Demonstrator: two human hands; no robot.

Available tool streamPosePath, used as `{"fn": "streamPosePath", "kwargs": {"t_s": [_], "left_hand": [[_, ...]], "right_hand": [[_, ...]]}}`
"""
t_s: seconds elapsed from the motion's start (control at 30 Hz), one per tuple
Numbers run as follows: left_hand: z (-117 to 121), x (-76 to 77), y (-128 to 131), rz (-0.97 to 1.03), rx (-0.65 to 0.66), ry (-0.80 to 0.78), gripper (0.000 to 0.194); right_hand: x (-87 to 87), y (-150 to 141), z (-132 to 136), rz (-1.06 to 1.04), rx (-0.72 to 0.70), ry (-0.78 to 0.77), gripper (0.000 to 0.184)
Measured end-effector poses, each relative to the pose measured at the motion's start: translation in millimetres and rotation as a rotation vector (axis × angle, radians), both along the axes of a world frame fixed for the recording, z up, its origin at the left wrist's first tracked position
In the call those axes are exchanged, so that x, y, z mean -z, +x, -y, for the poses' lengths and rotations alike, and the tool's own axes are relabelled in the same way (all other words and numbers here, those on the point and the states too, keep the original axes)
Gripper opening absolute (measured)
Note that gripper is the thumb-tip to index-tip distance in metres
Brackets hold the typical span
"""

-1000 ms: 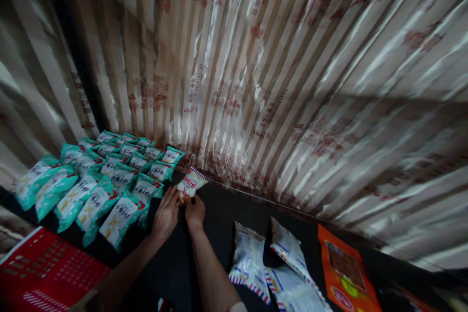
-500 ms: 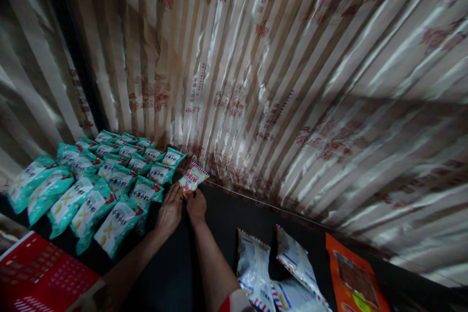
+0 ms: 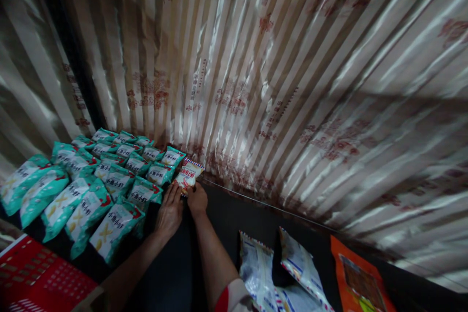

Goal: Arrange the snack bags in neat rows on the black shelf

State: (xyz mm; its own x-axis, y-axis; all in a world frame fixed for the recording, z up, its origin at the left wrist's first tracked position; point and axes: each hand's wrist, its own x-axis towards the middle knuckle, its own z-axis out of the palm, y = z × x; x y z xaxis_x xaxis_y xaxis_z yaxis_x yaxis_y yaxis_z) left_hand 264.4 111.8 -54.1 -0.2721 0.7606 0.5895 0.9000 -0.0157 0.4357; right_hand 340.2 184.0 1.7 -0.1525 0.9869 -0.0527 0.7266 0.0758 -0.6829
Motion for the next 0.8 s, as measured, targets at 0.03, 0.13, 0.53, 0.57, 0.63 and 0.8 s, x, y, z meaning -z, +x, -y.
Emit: {"fn": "streamPosePath", "kwargs": {"t_s": [0.03,0.13,0.53,0.57,0.63,0.8], "left_hand": [[0,-0.3,0,0.000,-0.001,-0.004,0.043],[0,-0.9,0,-0.006,0.002,-0.021,0.043],[-2,6.2,0,0.005,-0.002,-0.013,0.049],[-2,6.2,1,0.007,-0.009,-0.018,0.049],[-2,4.2,1,0.009,-0.025,-0.036,0.048],[6,-10.8,0,0.019,-0.011,-0.040,0.041]], "right_hand": [[-0.2,-1,0,0.008,-0.001,-0.002,0.025],[-0.5,-3,-1,0.028,0.002,-0.003,0.025],[1.7,-8,17,-0.020,0.093,0.097,0.036],[2.7,-9,20,-0.044,0.110,0.117,0.039],[3.7,-8,28,-0.095,0.136,0.171,0.043],[-5.4,-3,61,-0.323,0.156,0.311,0.045]]}}
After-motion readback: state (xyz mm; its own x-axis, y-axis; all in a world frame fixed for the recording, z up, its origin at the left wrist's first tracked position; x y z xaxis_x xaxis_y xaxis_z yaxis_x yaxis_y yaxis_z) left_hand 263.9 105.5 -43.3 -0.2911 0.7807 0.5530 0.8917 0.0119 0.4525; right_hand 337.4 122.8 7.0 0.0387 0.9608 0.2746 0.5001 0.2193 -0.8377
